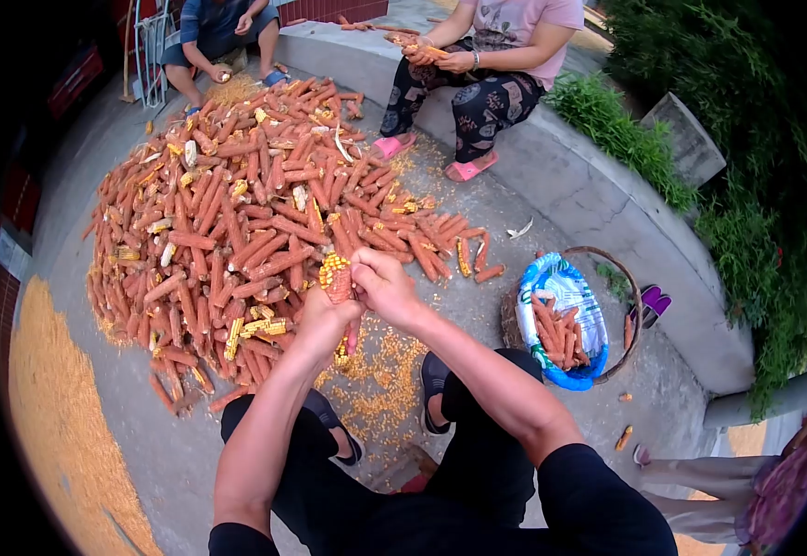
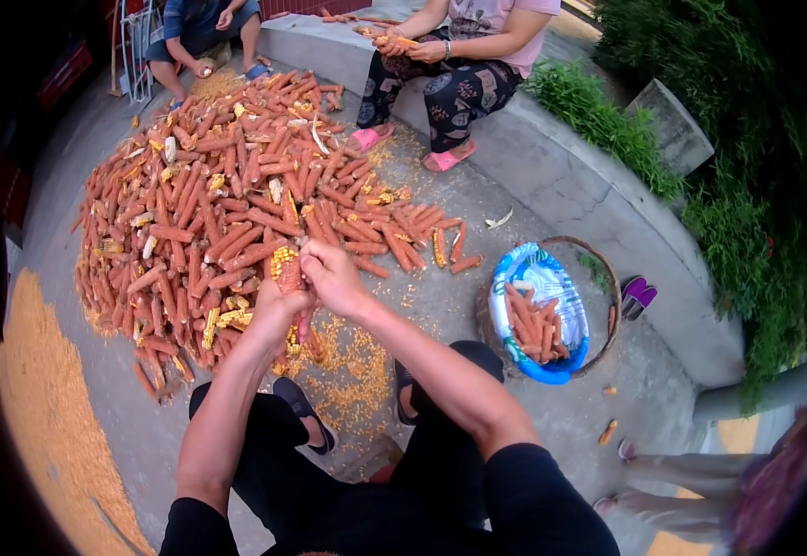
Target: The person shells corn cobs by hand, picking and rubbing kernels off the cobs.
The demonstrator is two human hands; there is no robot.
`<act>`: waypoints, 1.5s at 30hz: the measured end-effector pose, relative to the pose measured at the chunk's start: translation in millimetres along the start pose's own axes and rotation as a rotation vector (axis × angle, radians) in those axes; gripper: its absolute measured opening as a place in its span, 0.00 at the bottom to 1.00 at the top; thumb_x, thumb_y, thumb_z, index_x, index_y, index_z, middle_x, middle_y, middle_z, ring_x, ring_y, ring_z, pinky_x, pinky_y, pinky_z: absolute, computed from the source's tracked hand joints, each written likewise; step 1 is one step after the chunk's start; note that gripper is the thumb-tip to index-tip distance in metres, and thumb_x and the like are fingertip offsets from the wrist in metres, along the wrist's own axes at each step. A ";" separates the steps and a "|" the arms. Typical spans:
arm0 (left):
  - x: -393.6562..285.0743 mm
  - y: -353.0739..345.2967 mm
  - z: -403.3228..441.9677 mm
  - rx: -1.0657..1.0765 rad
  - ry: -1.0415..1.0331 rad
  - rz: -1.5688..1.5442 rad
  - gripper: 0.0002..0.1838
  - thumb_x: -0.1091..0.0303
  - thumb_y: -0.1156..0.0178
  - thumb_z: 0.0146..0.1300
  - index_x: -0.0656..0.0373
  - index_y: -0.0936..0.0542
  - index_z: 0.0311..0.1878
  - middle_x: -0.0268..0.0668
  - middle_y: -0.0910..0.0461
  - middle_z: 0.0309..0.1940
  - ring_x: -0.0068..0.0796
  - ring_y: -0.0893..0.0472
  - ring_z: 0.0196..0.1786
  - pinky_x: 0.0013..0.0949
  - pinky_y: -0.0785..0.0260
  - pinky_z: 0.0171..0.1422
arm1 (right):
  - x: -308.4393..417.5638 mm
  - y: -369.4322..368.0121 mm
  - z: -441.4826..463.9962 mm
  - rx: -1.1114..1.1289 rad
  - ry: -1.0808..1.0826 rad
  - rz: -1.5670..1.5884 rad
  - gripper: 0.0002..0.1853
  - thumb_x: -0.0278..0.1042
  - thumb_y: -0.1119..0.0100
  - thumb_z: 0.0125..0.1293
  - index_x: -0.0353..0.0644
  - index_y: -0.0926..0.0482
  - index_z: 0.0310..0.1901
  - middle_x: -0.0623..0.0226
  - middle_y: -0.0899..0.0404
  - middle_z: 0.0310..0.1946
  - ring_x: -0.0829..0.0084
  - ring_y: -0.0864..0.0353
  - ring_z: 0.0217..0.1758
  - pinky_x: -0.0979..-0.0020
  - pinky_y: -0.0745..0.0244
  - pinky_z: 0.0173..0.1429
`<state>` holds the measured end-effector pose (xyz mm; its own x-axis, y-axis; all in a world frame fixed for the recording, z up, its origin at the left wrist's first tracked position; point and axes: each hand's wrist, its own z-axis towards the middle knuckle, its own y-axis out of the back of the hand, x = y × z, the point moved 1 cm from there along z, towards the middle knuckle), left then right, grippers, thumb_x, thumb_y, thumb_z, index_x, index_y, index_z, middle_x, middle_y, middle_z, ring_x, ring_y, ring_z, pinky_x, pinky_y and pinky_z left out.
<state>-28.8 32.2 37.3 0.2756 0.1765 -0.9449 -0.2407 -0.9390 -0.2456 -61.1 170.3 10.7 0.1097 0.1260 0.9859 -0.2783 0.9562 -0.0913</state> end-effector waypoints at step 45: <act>17.3 -3.2 -7.3 -0.073 -0.304 0.354 0.14 0.79 0.42 0.63 0.68 0.23 0.52 0.41 0.15 0.41 0.29 0.18 0.45 0.36 0.26 0.50 | 35.7 -16.0 0.0 -0.306 0.534 -0.549 0.17 0.32 0.49 0.75 0.34 0.31 0.26 0.52 0.35 0.19 0.52 0.33 0.20 0.57 0.37 0.29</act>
<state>-16.4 36.1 23.3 -0.0994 -0.0905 -0.9909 -0.2020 -0.9733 0.1091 -52.8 159.5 47.4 0.6144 -0.3455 0.7093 0.2112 0.9382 0.2740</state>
